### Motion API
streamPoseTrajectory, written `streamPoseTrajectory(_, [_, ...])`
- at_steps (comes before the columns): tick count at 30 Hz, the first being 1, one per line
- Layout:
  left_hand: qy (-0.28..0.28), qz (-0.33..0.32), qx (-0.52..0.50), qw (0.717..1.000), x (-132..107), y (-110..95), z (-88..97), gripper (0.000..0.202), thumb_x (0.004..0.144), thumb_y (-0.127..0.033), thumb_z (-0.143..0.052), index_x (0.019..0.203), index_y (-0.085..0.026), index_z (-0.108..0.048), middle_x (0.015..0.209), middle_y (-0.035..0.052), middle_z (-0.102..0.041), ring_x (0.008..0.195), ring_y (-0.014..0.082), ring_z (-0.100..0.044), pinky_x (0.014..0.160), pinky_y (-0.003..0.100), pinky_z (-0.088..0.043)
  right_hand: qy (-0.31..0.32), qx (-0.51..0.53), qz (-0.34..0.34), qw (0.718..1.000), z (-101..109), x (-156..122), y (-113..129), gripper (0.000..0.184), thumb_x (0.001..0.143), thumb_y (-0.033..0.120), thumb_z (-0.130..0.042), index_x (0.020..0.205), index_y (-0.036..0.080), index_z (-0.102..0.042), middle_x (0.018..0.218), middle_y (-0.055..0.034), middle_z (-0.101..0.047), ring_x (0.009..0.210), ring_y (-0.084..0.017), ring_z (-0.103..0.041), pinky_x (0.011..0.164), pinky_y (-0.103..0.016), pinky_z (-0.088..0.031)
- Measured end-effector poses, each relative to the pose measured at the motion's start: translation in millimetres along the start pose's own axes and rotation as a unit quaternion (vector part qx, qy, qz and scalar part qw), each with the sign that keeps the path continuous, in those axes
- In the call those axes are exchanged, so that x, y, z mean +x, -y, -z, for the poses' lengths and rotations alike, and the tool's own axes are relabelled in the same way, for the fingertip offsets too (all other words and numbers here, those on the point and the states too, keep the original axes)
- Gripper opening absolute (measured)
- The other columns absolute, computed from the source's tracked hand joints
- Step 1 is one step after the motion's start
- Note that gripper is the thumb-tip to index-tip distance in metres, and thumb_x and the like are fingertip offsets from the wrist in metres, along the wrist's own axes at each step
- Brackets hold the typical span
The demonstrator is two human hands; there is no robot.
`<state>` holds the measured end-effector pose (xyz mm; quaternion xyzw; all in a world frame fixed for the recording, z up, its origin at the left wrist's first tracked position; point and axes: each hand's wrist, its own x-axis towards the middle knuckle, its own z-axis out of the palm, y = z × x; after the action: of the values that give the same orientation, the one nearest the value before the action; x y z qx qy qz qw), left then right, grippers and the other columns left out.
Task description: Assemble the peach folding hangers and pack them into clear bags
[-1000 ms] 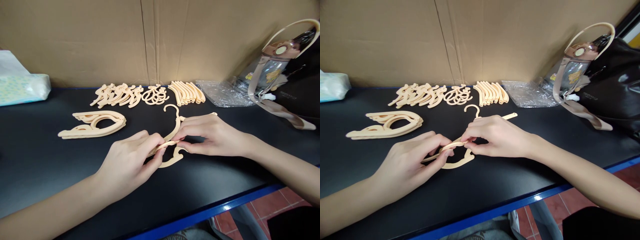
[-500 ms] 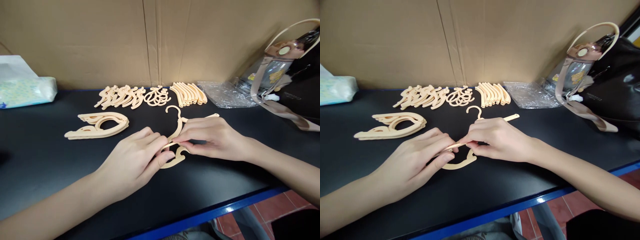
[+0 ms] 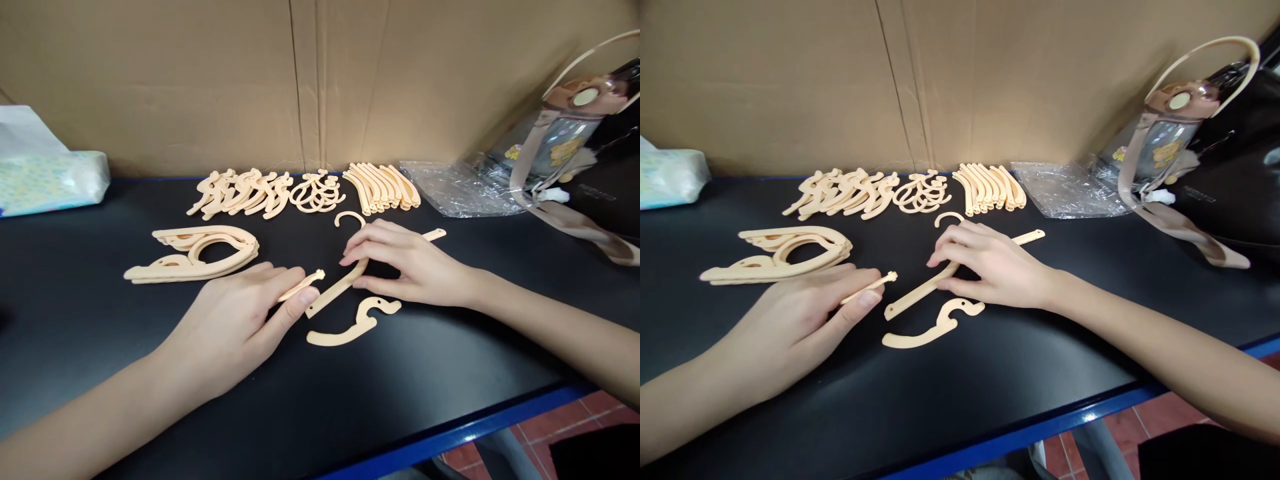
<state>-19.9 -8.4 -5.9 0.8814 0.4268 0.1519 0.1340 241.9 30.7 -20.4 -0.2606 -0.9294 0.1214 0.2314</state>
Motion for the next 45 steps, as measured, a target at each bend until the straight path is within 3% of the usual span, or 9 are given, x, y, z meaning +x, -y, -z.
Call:
streamPoseTrajectory(2, [0.000, 0.011, 0.017, 1.000, -2, 0, 0.1, 0.042, 0.104, -0.040, -0.029, 0.071, -0.021, -0.047, 0.061, -0.0035, -0.048, 0.059, 0.0158, -0.047, 0.058, 0.031, -0.030, 0.012, 0.006, -0.001, 1.000, -3, 1, -3, 0.026, 0.090, 0.033, -0.068, 0.111, 0.018, -0.068, 0.113, -0.0096, -0.065, 0.104, -0.021, -0.056, 0.093, -0.037, -0.043])
streamPoseTrajectory(6, [-0.023, -0.006, 0.047, 0.999, -5, 0, -0.5, 0.037, 0.101, -0.031, -0.030, 0.065, -0.022, -0.039, 0.059, -0.0028, -0.044, 0.055, 0.0156, -0.045, 0.054, 0.031, -0.029, 0.020, 0.049, -0.006, 0.999, -5, 2, -6, 0.014, 0.091, 0.030, -0.067, 0.098, 0.019, -0.073, 0.106, -0.0066, -0.067, 0.100, -0.018, -0.058, 0.092, -0.036, -0.041])
streamPoseTrajectory(11, [-0.003, 0.023, 0.074, 0.997, -8, -3, -1.6, 0.028, 0.099, -0.025, -0.026, 0.074, -0.024, -0.036, 0.060, -0.0042, -0.046, 0.053, 0.0161, -0.045, 0.054, 0.031, -0.029, 0.013, 0.116, -0.022, 0.993, -6, 4, -6, 0.011, 0.090, 0.029, -0.069, 0.092, 0.019, -0.072, 0.092, -0.0029, -0.071, 0.088, -0.016, -0.062, 0.086, -0.034, -0.040])
streamPoseTrajectory(13, [-0.007, 0.003, 0.093, 0.996, -8, -1, -3.3, 0.025, 0.098, -0.024, -0.027, 0.074, -0.024, -0.033, 0.056, -0.0055, -0.044, 0.049, 0.0163, -0.044, 0.052, 0.030, -0.027, 0.008, 0.136, -0.028, 0.990, -6, 4, -7, 0.011, 0.090, 0.029, -0.069, 0.091, 0.019, -0.072, 0.088, -0.0022, -0.071, 0.085, -0.015, -0.063, 0.086, -0.034, -0.041])
streamPoseTrajectory(18, [-0.025, -0.050, 0.151, 0.987, -9, 9, -12.7, 0.035, 0.098, -0.051, -0.039, 0.076, -0.025, -0.036, 0.050, -0.0068, -0.046, 0.040, 0.0157, -0.044, 0.045, 0.027, -0.019, -0.007, 0.152, -0.029, 0.988, -7, 4, -8, 0.012, 0.087, 0.029, -0.073, 0.090, 0.018, -0.073, 0.086, -0.0018, -0.072, 0.082, -0.014, -0.064, 0.085, -0.033, -0.041])
streamPoseTrajectory(20, [-0.024, -0.056, 0.166, 0.984, -9, 12, -16.0, 0.038, 0.098, -0.055, -0.038, 0.076, -0.024, -0.038, 0.051, -0.0061, -0.049, 0.040, 0.0158, -0.046, 0.044, 0.026, -0.019, -0.013, 0.158, -0.031, 0.987, -7, 5, -7, 0.010, 0.086, 0.028, -0.074, 0.089, 0.019, -0.074, 0.085, -0.0012, -0.073, 0.081, -0.014, -0.064, 0.085, -0.033, -0.042])
streamPoseTrajectory(27, [-0.021, -0.077, 0.190, 0.979, -8, 9, -17.3, 0.034, 0.102, -0.043, -0.033, 0.074, -0.024, -0.039, 0.048, -0.0052, -0.051, 0.037, 0.0162, -0.048, 0.043, 0.026, -0.020, -0.031, 0.153, -0.032, 0.987, -9, 8, -2, 0.011, 0.084, 0.028, -0.075, 0.087, 0.017, -0.075, 0.083, -0.0013, -0.073, 0.079, -0.014, -0.064, 0.085, -0.033, -0.041])
streamPoseTrajectory(42, [0.007, -0.104, 0.248, 0.963, -5, 5, -15.1, 0.034, 0.102, -0.033, -0.035, 0.072, -0.022, -0.045, 0.047, -0.0008, -0.057, 0.036, 0.0197, -0.056, 0.042, 0.028, -0.020, -0.022, 0.172, -0.057, 0.983, -9, 9, -1, 0.010, 0.084, 0.029, -0.076, 0.085, 0.020, -0.075, 0.082, -0.0008, -0.073, 0.078, -0.014, -0.064, 0.083, -0.033, -0.043])
streamPoseTrajectory(45, [-0.008, -0.115, 0.250, 0.961, -5, 6, -16.2, 0.036, 0.103, -0.034, -0.031, 0.072, -0.022, -0.045, 0.047, -0.0012, -0.056, 0.037, 0.0197, -0.056, 0.041, 0.028, -0.021, -0.016, 0.170, -0.059, 0.983, -9, 9, -1, 0.010, 0.083, 0.030, -0.076, 0.085, 0.021, -0.075, 0.082, -0.0004, -0.073, 0.078, -0.015, -0.064, 0.083, -0.033, -0.042])
